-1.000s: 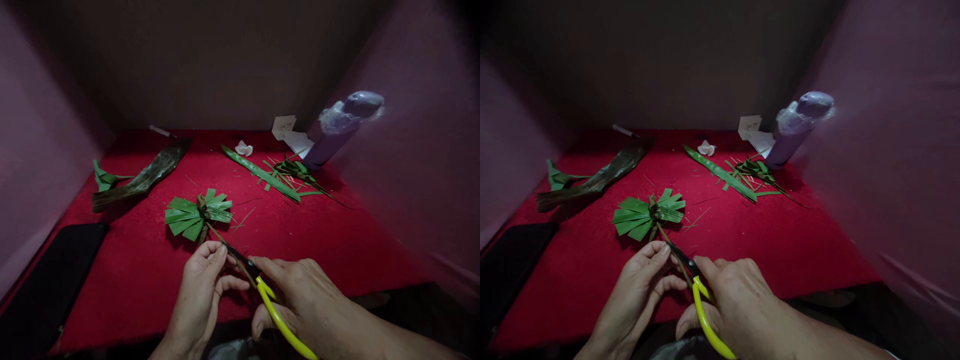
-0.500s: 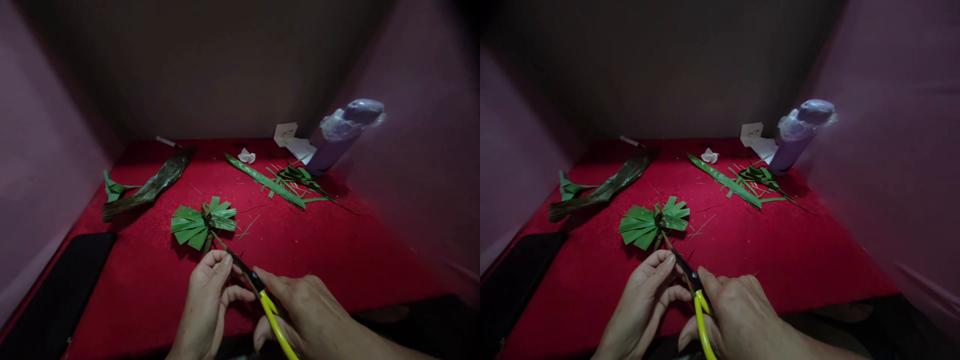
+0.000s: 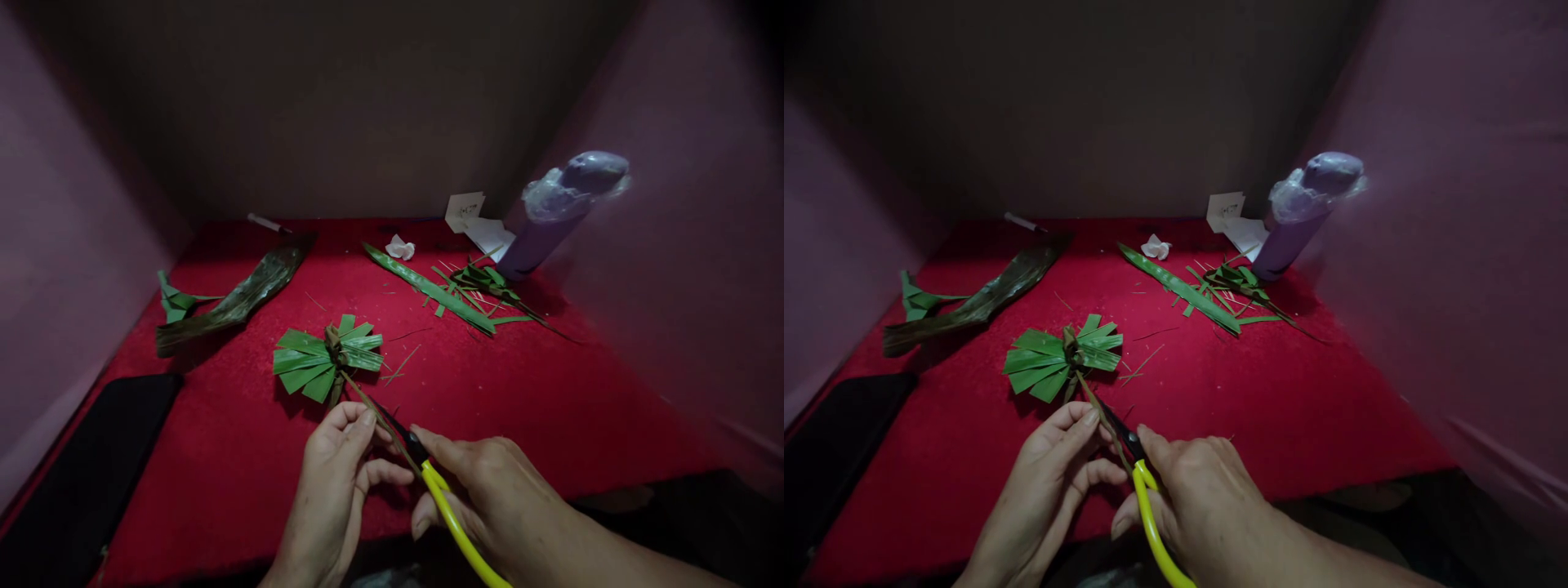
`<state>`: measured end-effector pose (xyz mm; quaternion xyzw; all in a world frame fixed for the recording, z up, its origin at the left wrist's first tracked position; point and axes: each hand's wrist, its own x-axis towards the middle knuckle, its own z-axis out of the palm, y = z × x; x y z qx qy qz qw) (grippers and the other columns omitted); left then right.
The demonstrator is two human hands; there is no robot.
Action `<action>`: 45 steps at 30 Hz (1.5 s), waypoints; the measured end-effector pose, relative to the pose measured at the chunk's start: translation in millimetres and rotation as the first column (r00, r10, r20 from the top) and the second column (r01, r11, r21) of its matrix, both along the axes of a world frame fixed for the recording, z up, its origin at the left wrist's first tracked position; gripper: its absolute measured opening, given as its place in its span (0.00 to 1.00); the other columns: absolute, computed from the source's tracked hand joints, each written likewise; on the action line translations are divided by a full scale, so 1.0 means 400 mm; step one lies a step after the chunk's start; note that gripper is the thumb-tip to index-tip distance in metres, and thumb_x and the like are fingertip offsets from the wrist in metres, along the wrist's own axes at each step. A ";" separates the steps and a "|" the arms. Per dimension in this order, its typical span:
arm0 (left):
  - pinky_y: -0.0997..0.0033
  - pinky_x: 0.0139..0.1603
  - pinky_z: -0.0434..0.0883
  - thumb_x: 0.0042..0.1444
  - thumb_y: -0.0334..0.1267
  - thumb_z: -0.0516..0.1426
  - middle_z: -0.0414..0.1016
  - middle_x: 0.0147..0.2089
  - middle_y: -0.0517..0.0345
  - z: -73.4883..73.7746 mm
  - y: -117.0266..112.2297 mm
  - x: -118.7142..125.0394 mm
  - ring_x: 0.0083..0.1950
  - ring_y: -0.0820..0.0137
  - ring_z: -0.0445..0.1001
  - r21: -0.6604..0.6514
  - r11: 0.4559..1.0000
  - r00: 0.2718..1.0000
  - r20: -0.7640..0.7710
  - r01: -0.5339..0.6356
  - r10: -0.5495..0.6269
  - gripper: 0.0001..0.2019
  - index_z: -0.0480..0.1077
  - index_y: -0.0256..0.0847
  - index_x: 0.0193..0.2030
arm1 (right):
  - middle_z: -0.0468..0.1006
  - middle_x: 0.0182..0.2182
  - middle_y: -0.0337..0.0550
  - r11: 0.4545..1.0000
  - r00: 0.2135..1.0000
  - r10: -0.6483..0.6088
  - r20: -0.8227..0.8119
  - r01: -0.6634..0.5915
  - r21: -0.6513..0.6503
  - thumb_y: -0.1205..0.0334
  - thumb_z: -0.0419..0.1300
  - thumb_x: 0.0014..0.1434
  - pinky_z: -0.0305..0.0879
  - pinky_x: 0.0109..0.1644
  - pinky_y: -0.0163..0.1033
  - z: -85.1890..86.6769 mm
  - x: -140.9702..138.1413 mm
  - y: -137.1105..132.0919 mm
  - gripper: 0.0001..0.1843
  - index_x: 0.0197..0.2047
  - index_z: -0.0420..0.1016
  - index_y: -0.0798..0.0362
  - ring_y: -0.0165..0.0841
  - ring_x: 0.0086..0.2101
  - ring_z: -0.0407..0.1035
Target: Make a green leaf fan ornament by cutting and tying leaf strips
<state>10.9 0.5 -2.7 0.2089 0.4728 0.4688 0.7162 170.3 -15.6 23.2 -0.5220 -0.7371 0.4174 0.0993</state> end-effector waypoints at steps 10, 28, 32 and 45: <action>0.71 0.23 0.72 0.49 0.38 0.59 0.69 0.25 0.58 0.006 0.003 0.004 0.25 0.73 0.69 -0.023 0.999 0.999 0.018 -0.026 0.026 0.08 0.66 0.35 0.29 | 0.78 0.30 0.40 0.937 0.920 -0.161 0.357 0.029 0.348 0.59 0.58 0.56 0.56 0.27 0.32 0.019 0.107 0.116 0.23 0.54 0.61 0.50 0.33 0.28 0.72; 0.73 0.20 0.72 0.50 0.34 0.57 0.70 0.25 0.60 0.008 0.000 0.032 0.26 0.72 0.70 0.031 0.999 0.995 -0.099 -0.023 0.026 0.04 0.66 0.36 0.28 | 0.73 0.27 0.36 0.967 0.887 -0.247 -0.389 0.199 -0.160 0.61 0.56 0.57 0.60 0.31 0.31 -0.052 0.042 -0.032 0.05 0.35 0.70 0.53 0.27 0.28 0.66; 0.74 0.16 0.67 0.51 0.40 0.57 0.69 0.24 0.61 0.012 -0.030 0.028 0.22 0.72 0.67 0.101 0.995 0.956 -0.293 0.028 0.003 0.07 0.67 0.38 0.31 | 0.71 0.25 0.36 0.939 0.833 -0.338 -0.438 0.268 -0.215 0.61 0.55 0.56 0.59 0.30 0.30 -0.048 0.069 -0.016 0.06 0.32 0.69 0.55 0.26 0.26 0.63; 0.66 0.41 0.65 0.54 0.34 0.55 0.74 0.31 0.55 0.098 0.039 0.072 0.38 0.64 0.69 0.589 0.497 0.636 -0.766 0.638 0.092 0.07 0.76 0.45 0.33 | 0.69 0.24 0.35 0.954 0.919 -0.212 -0.332 0.269 0.136 0.65 0.54 0.55 0.56 0.30 0.31 0.039 0.125 0.032 0.07 0.32 0.74 0.54 0.26 0.27 0.60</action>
